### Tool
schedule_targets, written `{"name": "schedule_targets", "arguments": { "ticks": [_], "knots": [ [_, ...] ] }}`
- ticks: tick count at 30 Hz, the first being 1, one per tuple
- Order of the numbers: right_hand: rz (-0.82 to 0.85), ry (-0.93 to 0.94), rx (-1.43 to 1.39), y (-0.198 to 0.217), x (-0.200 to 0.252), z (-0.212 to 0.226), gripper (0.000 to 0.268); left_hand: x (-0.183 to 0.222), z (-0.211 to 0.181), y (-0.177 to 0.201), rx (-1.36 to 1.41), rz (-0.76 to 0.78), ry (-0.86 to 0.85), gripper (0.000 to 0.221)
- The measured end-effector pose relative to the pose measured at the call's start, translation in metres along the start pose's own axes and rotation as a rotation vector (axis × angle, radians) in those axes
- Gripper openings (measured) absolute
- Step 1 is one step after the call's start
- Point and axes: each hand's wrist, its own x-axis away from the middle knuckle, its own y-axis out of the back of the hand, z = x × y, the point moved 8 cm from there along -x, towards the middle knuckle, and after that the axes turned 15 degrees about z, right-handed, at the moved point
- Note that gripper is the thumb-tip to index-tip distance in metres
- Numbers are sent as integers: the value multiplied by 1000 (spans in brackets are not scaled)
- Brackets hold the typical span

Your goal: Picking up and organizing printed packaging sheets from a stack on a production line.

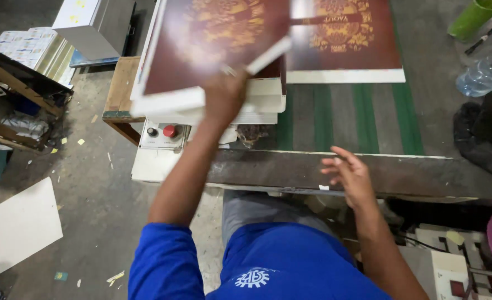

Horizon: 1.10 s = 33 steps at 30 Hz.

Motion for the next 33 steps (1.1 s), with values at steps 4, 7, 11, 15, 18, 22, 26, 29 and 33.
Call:
{"name": "schedule_targets", "arguments": {
  "ticks": [4,7,11,15,18,22,26,29,33],
  "knots": [
    [335,75,-226,-81,-12,32,42,58,-126,9,55,138,-206,38],
    [312,99,-512,-94,-6,35,38,81,-170,29,210,164,-277,44],
    [-97,214,-353,-30,20,32,42,69,-154,54,131,173,-208,57],
    [-289,260,-326,67,63,3,39,38,-65,4,-219,232,-170,45],
    [-410,268,-277,123,101,-8,41,22,6,-46,121,689,160,54],
    [-430,263,-227,161,135,-16,26,22,13,-55,-147,285,-55,94],
    [-464,233,-191,173,144,-22,36,30,48,-101,-201,439,13,67],
    [-483,108,-98,179,125,-39,39,12,35,-61,-236,325,-150,54],
    [-342,109,-119,168,62,-36,36,-4,33,-44,-177,465,-163,31]
  ]
}}
